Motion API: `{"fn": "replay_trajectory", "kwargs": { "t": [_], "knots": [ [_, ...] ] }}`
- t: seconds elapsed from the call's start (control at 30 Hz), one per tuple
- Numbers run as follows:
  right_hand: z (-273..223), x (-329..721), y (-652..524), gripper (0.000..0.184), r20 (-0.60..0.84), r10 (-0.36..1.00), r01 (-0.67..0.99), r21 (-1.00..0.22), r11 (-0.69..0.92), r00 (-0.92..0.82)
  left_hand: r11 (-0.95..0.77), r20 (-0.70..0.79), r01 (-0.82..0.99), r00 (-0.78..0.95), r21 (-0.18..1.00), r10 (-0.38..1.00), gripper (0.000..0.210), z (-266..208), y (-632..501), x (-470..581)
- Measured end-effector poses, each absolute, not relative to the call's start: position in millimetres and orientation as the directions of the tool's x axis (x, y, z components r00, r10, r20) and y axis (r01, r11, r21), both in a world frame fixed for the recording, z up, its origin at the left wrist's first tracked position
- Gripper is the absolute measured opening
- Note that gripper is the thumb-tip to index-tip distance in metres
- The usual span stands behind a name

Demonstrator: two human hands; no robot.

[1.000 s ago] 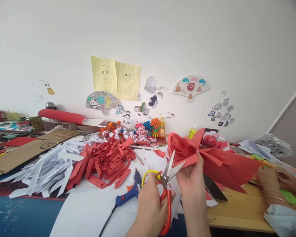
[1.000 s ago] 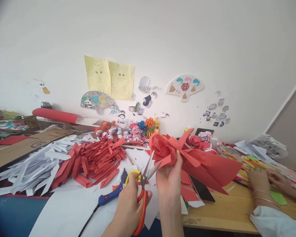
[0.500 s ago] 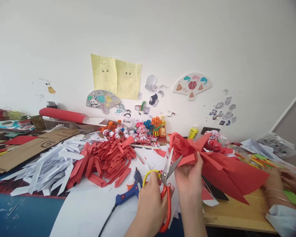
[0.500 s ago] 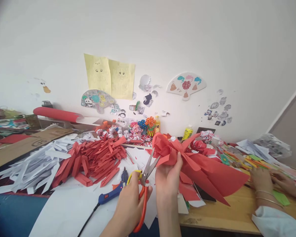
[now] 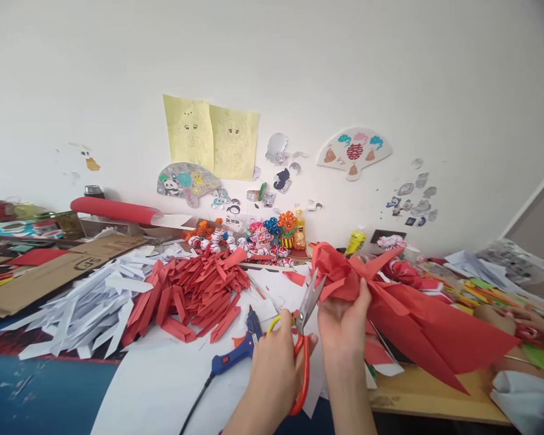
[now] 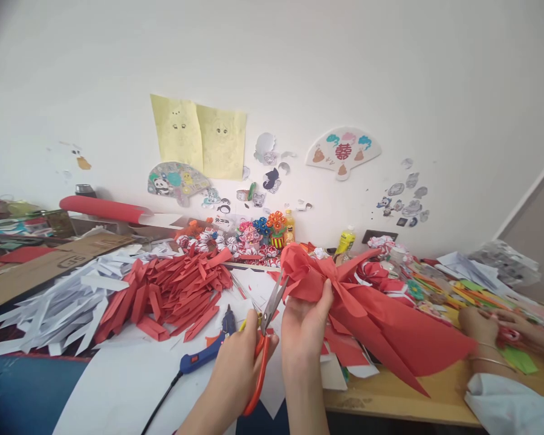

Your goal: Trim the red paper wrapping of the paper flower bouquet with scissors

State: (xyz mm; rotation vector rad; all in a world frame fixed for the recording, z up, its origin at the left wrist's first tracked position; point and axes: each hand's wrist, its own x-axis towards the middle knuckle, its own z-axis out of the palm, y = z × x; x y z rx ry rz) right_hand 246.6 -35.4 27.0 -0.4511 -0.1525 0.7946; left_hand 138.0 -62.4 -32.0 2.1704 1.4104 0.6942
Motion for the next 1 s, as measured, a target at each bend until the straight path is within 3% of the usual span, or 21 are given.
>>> {"fn": "replay_trajectory", "kwargs": {
  "t": [1.0],
  "knots": [
    [31.2, 248.7, -40.8, 0.027, -0.034, 0.746, -0.683, -0.432, 0.589, 0.665, -0.367, 0.098, 0.762, 0.376, 0.534, 0.922, 0.023, -21.5, -59.6, 134.7]
  ]
}}
